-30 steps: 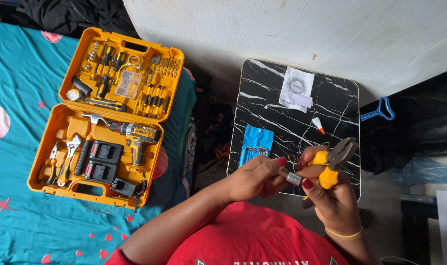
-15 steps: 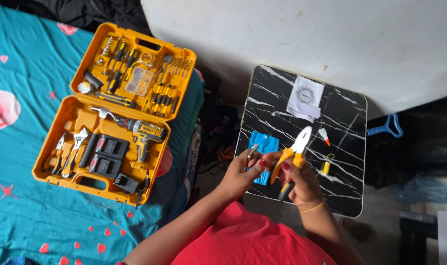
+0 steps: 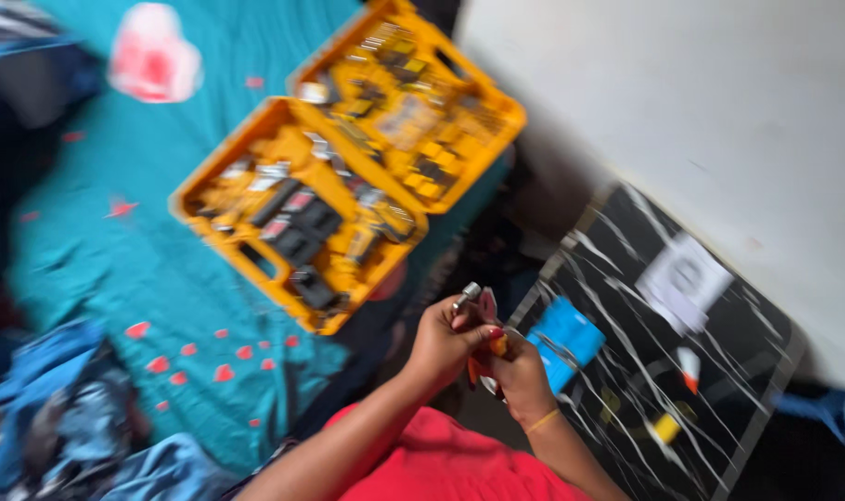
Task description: The person applies glue to a small yellow component, then uses pliers to strip the insulation from a wire. They retrieve a socket from a blue case and a hammer from a yellow toolbox, then use the hammer to tap the socket. The person continues to manipulate the wire and tools on a small table.
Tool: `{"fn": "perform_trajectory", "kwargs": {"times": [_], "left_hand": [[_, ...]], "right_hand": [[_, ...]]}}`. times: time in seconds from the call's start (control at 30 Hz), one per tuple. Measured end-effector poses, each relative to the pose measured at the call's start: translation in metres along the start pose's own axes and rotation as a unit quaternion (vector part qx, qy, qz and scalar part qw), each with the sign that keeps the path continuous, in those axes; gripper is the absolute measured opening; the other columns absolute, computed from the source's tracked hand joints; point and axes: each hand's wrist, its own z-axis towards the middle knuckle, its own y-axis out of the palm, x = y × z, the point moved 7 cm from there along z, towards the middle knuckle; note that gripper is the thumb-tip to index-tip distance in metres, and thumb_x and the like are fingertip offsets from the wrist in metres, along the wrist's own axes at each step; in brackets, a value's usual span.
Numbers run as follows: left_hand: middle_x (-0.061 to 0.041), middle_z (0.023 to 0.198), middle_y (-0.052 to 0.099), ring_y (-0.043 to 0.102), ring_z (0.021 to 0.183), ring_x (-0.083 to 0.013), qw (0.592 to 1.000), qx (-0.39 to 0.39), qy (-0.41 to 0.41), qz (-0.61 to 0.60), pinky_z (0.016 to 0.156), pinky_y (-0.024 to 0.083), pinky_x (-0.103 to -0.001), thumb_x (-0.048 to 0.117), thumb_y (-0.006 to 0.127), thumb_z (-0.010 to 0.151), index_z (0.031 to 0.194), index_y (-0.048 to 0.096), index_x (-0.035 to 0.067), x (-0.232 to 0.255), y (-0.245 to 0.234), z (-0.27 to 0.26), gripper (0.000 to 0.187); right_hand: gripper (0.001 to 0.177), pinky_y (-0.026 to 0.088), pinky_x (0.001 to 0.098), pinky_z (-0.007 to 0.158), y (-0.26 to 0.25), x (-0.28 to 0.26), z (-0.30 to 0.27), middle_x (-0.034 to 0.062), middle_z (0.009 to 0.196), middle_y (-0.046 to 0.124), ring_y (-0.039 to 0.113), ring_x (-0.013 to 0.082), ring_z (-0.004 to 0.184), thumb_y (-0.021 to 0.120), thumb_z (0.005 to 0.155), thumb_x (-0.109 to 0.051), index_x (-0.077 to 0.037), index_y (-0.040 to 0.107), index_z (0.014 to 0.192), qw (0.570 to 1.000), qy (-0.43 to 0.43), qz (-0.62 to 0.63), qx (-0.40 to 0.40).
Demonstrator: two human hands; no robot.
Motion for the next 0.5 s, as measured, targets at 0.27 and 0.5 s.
{"fn": "perform_trajectory", "kwargs": {"times": [0.27,0.5], "left_hand": [[0.003,0.065,0.052,0.049,0.066,-0.0038,0.961,0.215,0.032,0.172,0.057,0.048,-0.024,-0.001,0.084,0.081,0.069,0.037,0.008,0.069,-0.114,-0.001,0.049],[0.004,0.063,0.053,0.041,0.061,-0.0029,0.937,0.273,0.015,0.219,0.051,0.035,-0.026,0.013,0.078,0.088,0.084,0.068,0.005,0.107,-0.204,0.023,0.012]], "right_hand": [[0.052,0.056,0.0268,0.08,0.14,0.004,0.074,0.0042,0.114,0.068,0.067,0.0124,0.098,0.08,0.078,0.002,-0.004,0.061,0.126,0.986,-0.127,-0.061,-0.089],[0.053,0.055,0.0274,0.081,0.205,0.022,0.136,0.0015,0.107,0.07,0.066,0.0109,0.094,0.077,0.079,0.001,-0.006,0.06,0.129,0.991,-0.073,-0.102,-0.051]]}}
